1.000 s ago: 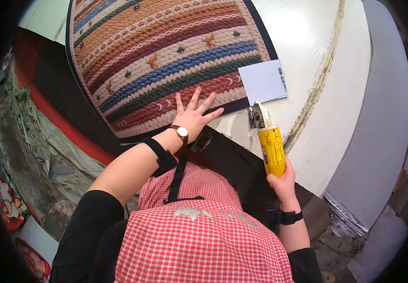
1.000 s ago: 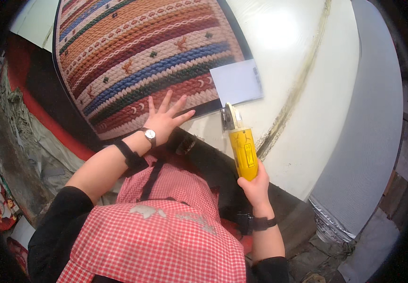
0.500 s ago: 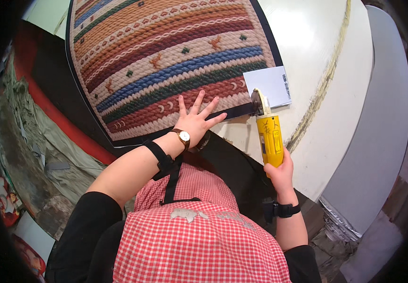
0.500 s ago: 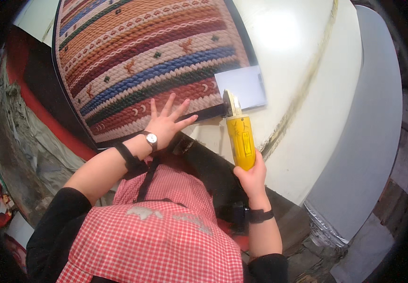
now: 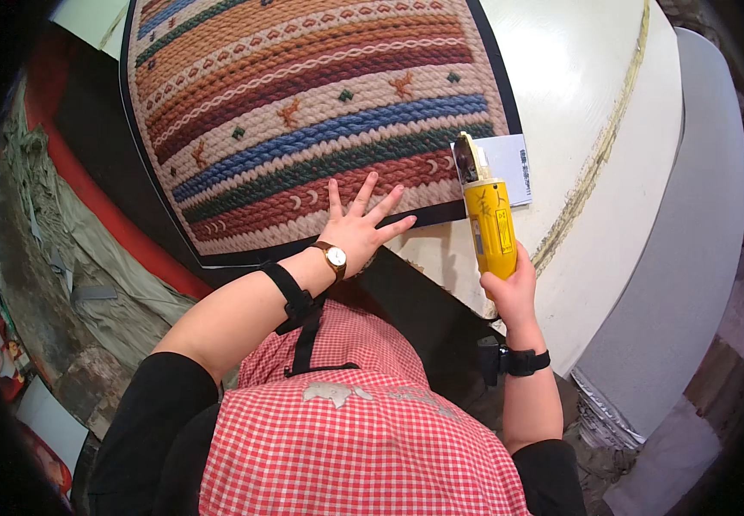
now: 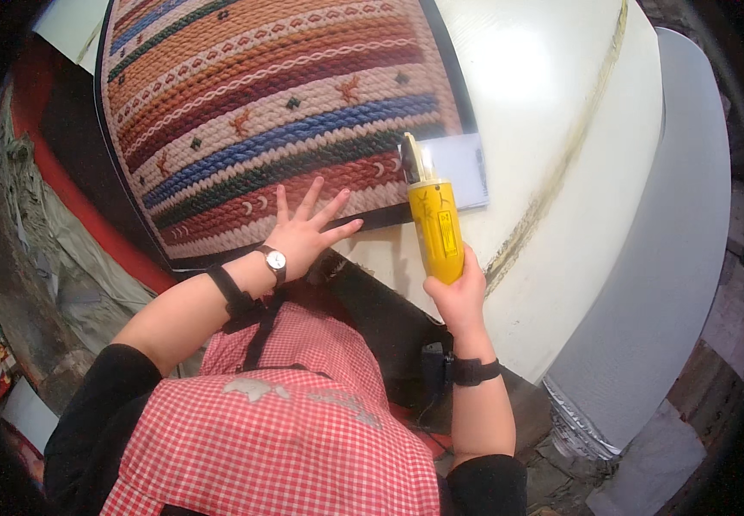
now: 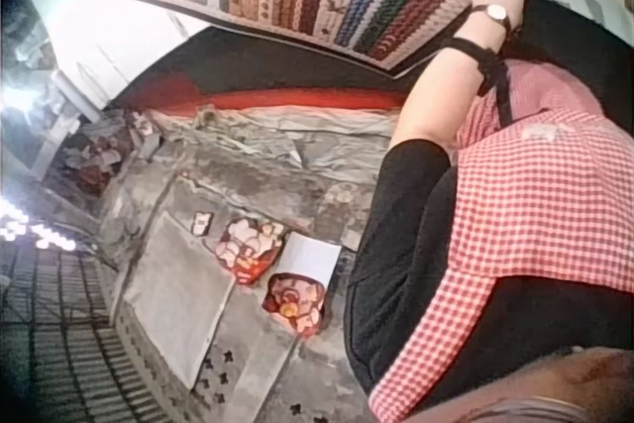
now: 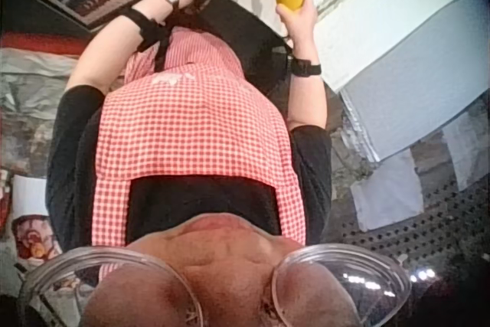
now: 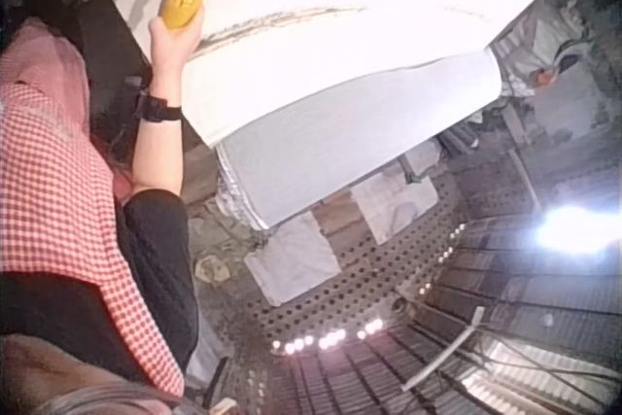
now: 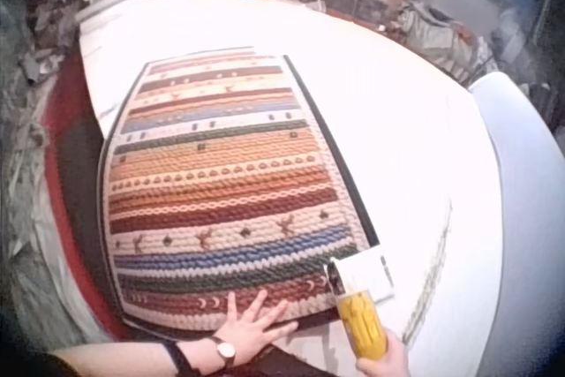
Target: Cutting various patterned floor mats and material rolls using a handheld electric rotary cutter on a large industrial work table.
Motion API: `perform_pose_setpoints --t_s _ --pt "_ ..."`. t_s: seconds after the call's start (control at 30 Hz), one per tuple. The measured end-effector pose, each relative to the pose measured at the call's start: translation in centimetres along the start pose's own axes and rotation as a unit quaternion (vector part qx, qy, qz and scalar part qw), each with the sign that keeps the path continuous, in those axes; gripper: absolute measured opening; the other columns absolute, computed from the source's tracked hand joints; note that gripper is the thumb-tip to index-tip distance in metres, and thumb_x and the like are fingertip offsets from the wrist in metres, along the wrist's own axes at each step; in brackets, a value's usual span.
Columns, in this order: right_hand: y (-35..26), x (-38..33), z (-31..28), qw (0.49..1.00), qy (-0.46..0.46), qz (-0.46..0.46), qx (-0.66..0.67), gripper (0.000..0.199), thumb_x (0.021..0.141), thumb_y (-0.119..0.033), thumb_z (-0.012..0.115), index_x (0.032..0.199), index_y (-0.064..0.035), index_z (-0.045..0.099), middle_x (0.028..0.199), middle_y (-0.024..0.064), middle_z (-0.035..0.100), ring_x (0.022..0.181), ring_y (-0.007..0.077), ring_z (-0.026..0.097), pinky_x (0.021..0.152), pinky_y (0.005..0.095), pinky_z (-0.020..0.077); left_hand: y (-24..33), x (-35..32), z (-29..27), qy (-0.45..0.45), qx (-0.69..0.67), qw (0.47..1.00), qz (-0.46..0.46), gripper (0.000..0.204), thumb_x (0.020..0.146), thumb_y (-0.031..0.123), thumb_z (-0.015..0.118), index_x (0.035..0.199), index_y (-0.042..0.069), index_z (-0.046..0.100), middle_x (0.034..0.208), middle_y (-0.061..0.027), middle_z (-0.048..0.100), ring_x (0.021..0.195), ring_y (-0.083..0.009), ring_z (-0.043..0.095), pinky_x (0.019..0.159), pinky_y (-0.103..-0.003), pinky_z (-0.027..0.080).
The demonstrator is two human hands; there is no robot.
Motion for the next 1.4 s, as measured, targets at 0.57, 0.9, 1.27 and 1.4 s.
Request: perform_pose_setpoints --t_s 0.57,0.9,1.27,1.4 --pt "2.9 -10.8 -6.7 0.943 -0.109 0.199 0.243 0.069 0.049 -0.011 0.063 0.115 0.0034 0.047 0.094 0.0166 0.062 0.085 0.0271 0.064 0.076 0.0362 0.0535 -5.7 -5.9 14.3 0.195 -0.908 -0.057 -0.366 0.038 0.081 -0.003 0.064 0.115 0.003 0.048 0.112 -0.0158 0.053 0.104 -0.034 0.053 0.094 -0.049 0.043" --pt "1.1 -3.8 -8.1 0.983 -0.172 0.055 -0.012 0.061 0.053 -0.007 0.061 0.113 0.0021 0.051 0.096 0.0088 0.061 0.085 0.0191 0.062 0.074 0.0305 0.0507 -22.8 -24.9 9.1 0.612 -0.561 0.337 -0.445 0.088 0.072 -0.005 0.07 0.142 0.01 0.018 0.123 -0.0096 0.048 0.103 -0.026 0.053 0.074 -0.038 0.049" --pt "-6.9 5.0 -2.5 0.935 -0.265 -0.104 -0.209 0.06 0.057 0.001 0.056 0.117 0.0032 0.052 0.098 0.0076 0.059 0.094 0.0152 0.054 0.087 0.026 0.0411 -24.0 -24.8 13.7 0.588 -0.709 0.172 -0.35 0.086 0.073 -0.019 0.05 0.141 0.021 0.018 0.122 -0.0089 0.045 0.104 -0.029 0.05 0.083 -0.051 0.045" --pt "-7.8 5.8 -2.3 0.914 -0.287 -0.119 -0.262 0.059 0.056 0.001 0.056 0.116 0.0027 0.052 0.095 0.0081 0.06 0.092 0.0152 0.054 0.086 0.0263 0.0416 -24.0 -24.5 14.0 0.574 -0.717 0.171 -0.357 0.09 0.072 -0.02 0.047 0.143 0.023 0.013 0.123 -0.01 0.042 0.104 -0.0291 0.047 0.083 -0.053 0.043"
Point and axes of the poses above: each hand's wrist, its own x-axis towards the middle knuckle, its own z-axis out of the palm, y = z × x, the point moved 5 cm from there along x, towards the middle knuckle
